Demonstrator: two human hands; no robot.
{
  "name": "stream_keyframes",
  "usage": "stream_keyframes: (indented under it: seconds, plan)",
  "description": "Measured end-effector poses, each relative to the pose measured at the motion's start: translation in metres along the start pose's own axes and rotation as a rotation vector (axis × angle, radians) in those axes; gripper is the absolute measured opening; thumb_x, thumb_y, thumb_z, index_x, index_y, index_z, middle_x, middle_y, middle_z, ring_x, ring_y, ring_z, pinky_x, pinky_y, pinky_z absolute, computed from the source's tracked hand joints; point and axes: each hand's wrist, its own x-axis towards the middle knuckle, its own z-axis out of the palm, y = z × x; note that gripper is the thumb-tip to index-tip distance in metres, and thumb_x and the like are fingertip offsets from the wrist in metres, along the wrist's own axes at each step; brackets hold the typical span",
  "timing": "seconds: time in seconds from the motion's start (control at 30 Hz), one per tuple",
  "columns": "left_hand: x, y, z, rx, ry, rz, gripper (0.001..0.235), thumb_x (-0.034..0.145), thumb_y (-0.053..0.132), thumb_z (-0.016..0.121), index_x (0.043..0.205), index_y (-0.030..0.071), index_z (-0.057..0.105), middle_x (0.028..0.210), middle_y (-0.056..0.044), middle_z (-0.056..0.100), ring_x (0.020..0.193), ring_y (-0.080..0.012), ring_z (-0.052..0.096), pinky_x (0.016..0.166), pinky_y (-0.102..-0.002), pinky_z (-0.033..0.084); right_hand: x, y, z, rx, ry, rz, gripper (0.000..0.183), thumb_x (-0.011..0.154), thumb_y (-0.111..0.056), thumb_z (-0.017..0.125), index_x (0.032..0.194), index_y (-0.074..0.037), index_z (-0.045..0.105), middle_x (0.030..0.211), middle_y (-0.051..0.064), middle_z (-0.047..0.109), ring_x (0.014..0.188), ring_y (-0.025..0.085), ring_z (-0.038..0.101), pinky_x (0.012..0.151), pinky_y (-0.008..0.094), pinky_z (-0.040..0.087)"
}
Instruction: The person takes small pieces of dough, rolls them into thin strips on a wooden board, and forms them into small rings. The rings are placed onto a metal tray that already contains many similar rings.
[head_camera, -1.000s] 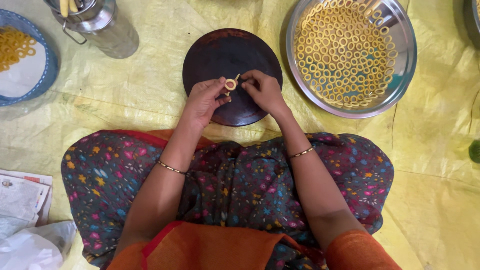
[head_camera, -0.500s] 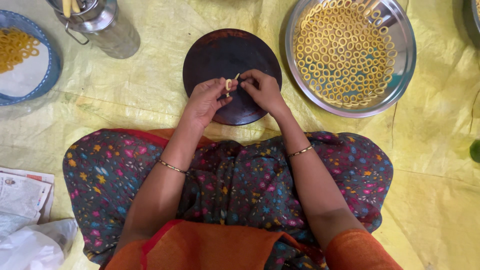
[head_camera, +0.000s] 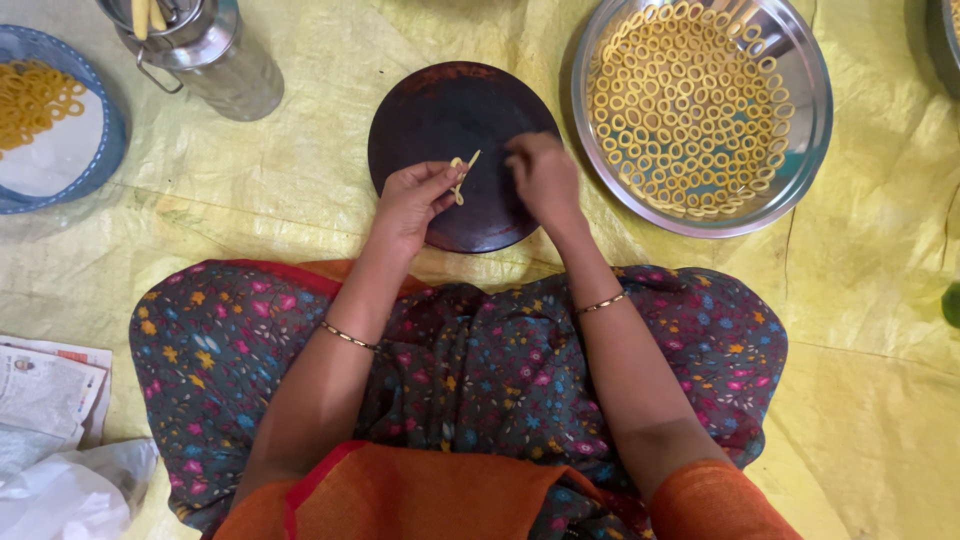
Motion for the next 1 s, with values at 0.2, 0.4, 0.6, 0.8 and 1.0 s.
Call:
stream_keyframes:
  seconds: [0.2,0.4,0.6,0.8,1.0]
  plan:
    - [0.000,-0.008,0.000,0.117,0.143,0.016,0.015,0.088,0.021,0.082,0.096,0.009,0.078,0.087,0.004,0.075,0.077,-0.0037,0.065,0.069,-0.020,0.051,-0.006,0.063,-0.007,-0.434,0.156,0.172,0.030,0.078,-0.001,0.071,0.108,0.003,0.067,0.109,0.021,0.063,0.098,0.041,0.062,0.082,0.047,0.052]
    - [-0.003,-0.007,0.001,0.067,0.073,-0.018,0.016,0.087,0.020,0.082,0.099,0.010,0.076,0.089,0.005,0.074,0.079,-0.0034,0.067,0.070,-0.020,0.052,-0.017,0.112,0.014,-0.559,-0.004,0.331,0.010,0.092,0.000,0.060,0.100,-0.002,0.067,0.107,0.017,0.062,0.099,0.036,0.064,0.079,0.045,0.054]
    - [-0.005,-0.005,0.002,0.027,-0.009,-0.011,0.016,0.093,0.025,0.079,0.099,0.010,0.076,0.090,0.003,0.073,0.080,-0.0057,0.064,0.074,-0.023,0.053,-0.022,0.122,0.016,-0.547,0.015,0.257,0.011,0.088,0.001,0.060,0.094,-0.003,0.067,0.104,0.015,0.062,0.096,0.035,0.065,0.077,0.044,0.054]
    - [-0.006,-0.005,0.002,0.024,0.007,-0.068,0.017,0.093,0.029,0.076,0.096,0.012,0.076,0.092,0.002,0.074,0.086,-0.0080,0.066,0.078,-0.027,0.053,-0.027,0.112,0.004,-0.501,-0.017,0.279,0.008,0.092,-0.004,0.060,0.095,-0.005,0.068,0.102,0.014,0.064,0.094,0.036,0.066,0.076,0.047,0.053]
    - [-0.011,-0.005,0.003,0.049,-0.017,-0.040,0.016,0.093,0.026,0.078,0.096,0.010,0.077,0.094,0.001,0.074,0.088,-0.0082,0.066,0.079,-0.027,0.053,-0.034,0.111,-0.007,-0.517,-0.083,0.322,0.009,0.095,-0.011,0.060,0.096,-0.007,0.069,0.102,0.013,0.066,0.097,0.036,0.066,0.077,0.050,0.053]
